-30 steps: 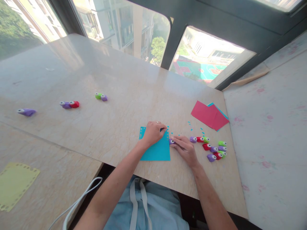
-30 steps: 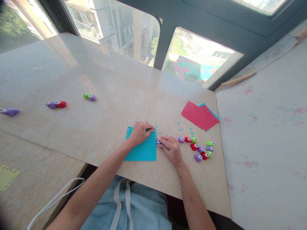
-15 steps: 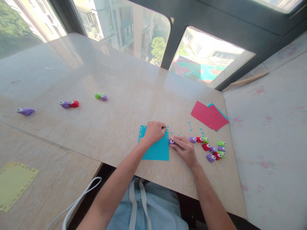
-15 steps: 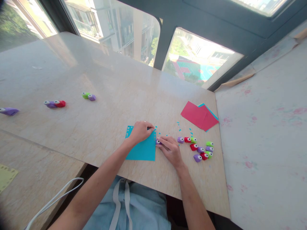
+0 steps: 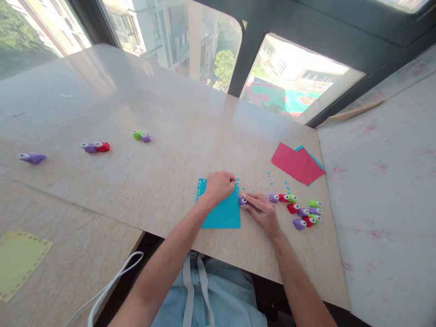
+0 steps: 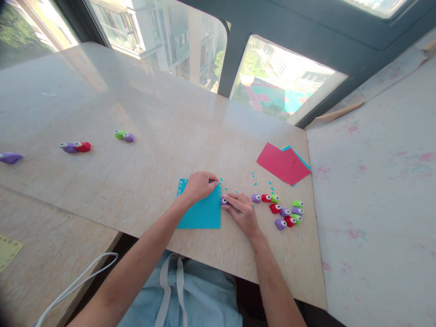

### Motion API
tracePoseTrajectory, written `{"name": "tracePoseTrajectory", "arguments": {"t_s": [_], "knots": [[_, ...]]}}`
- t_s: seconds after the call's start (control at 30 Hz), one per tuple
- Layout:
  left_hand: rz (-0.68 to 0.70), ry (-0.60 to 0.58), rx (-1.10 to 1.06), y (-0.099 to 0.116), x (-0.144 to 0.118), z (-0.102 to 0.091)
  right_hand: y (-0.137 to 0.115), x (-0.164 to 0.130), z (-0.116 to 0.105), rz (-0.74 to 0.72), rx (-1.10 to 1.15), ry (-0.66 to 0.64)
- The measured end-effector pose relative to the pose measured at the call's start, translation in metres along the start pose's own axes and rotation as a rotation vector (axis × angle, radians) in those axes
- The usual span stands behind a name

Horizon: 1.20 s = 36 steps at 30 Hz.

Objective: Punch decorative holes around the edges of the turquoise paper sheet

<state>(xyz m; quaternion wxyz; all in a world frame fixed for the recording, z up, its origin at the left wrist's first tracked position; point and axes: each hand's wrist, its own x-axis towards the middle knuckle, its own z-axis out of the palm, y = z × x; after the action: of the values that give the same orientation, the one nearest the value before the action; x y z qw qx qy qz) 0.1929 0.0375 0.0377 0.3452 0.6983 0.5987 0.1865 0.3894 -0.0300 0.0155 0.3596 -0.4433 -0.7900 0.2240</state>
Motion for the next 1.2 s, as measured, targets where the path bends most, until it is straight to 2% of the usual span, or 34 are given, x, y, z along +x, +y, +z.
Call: {"name": "tracePoseTrajectory", "arguments": {"t_s": [0.5,0.87,1.2], "knots": [[-0.029,0.008,-0.007,0.004,-0.001,0.002,0.001,0.000,0.001,-0.026,0.013,0.001],[-0.037,0.044,0.028,0.012,-0.004,0.009,0.002,-0.002,0.002,0.075,0.006,-0.017],[-0.026,0.089,0.015,0.009,-0.003,0.015,0.003,-0.001,0.003,0.096,0.016,-0.003]]}}
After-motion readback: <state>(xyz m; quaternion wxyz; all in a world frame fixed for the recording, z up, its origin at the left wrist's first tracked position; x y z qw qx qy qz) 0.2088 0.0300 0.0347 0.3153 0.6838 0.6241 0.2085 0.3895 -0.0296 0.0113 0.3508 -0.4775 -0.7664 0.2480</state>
